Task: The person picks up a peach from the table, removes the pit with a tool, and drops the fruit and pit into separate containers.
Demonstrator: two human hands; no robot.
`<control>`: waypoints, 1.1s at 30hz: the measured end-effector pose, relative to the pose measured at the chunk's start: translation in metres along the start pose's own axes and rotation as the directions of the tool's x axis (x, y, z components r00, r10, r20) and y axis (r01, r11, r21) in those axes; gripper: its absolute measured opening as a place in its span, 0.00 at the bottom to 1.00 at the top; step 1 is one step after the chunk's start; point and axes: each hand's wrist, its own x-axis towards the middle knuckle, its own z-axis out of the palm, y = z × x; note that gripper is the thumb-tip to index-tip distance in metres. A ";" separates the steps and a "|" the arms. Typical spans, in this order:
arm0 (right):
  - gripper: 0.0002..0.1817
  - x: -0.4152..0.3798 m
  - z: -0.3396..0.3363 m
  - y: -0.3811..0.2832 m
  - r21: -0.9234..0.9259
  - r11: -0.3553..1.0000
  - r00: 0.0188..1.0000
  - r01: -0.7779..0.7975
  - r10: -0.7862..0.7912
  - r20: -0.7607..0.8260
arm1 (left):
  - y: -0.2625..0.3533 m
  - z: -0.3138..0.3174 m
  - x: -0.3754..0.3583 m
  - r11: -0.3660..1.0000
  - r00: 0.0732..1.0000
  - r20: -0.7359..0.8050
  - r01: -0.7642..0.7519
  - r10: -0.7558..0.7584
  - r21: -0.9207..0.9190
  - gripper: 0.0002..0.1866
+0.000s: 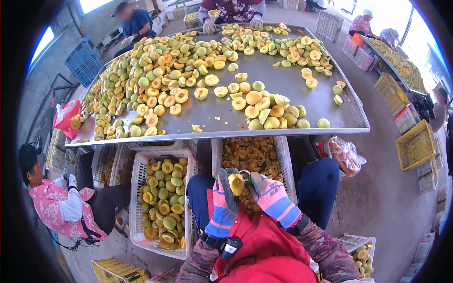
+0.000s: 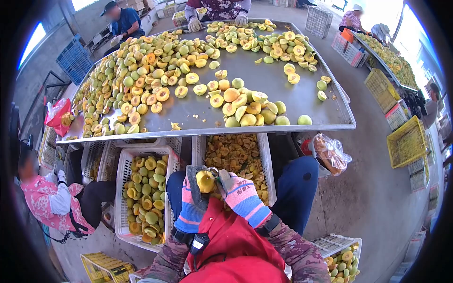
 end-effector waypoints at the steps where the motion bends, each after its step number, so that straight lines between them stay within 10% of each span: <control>1: 0.12 -0.001 0.003 0.000 -0.023 1.000 1.000 -0.005 0.005 0.013 | 0.007 0.000 -0.001 0.957 0.980 0.017 -0.195 0.196 0.213 0.26; 5: 0.12 0.003 0.022 0.007 -0.082 0.997 1.000 0.010 -0.010 0.003 | -0.020 -0.008 -0.006 0.935 0.990 0.022 -0.138 0.138 0.327 0.26; 9: 0.12 0.026 0.076 0.071 -0.297 0.920 0.966 -0.254 0.259 -0.025 | -0.038 -0.034 -0.020 0.984 0.978 -0.142 0.139 -0.155 -0.115 0.22; 10: 0.15 0.031 0.087 0.093 -0.286 0.900 0.943 -0.330 0.326 -0.063 | -0.039 -0.053 -0.016 0.920 0.984 -0.070 -0.124 0.162 0.373 0.20; 11: 0.18 0.032 0.094 0.103 -0.288 0.906 0.947 -0.310 0.322 -0.007 | -0.024 -0.071 -0.006 0.987 0.935 -0.336 0.145 -0.114 0.069 0.18; 13: 0.22 0.018 0.092 0.097 -0.270 0.924 0.955 -0.272 0.293 0.038 | -0.043 -0.134 0.003 0.950 0.776 -0.617 0.276 -0.131 0.145 0.17; 14: 0.23 0.013 0.097 0.101 -0.194 0.942 0.946 -0.274 0.300 0.121 | -0.074 -0.168 0.007 0.797 0.765 -0.608 0.225 0.212 0.561 0.18; 16: 0.23 0.000 0.114 0.103 -0.230 0.904 0.905 -0.360 0.398 0.149 | -0.058 -0.181 0.037 0.345 0.825 -0.471 0.363 0.312 0.866 0.19; 17: 0.21 0.002 0.103 0.095 -0.072 0.924 0.915 -0.377 0.383 0.124 | -0.042 -0.165 0.062 0.590 0.844 -0.396 0.122 0.362 0.798 0.21; 21: 0.17 -0.008 0.062 0.070 0.354 0.904 0.965 -0.239 0.262 -0.019 | -0.043 -0.059 0.195 0.770 0.953 -0.039 -0.218 0.300 0.599 0.17; 24: 0.15 -0.021 0.039 0.069 0.430 0.887 0.961 -0.167 0.244 -0.129 | -0.071 0.021 0.291 0.617 0.967 -0.016 0.176 -0.256 0.767 0.30; 28: 0.12 -0.026 -0.007 0.070 0.642 0.719 0.930 -0.267 0.367 -0.024 | -0.119 0.060 0.335 0.576 0.943 -0.090 0.269 -0.321 0.772 0.45; 32: 0.10 -0.012 -0.023 0.087 0.520 0.842 0.915 -0.145 0.315 -0.254 | -0.160 0.040 0.324 0.745 0.973 0.171 0.000 -0.153 0.667 0.40; 33: 0.10 -0.004 -0.025 0.088 0.606 0.774 0.907 -0.181 0.370 -0.202 | -0.114 0.039 0.292 0.960 0.964 0.118 0.214 -0.237 0.180 0.34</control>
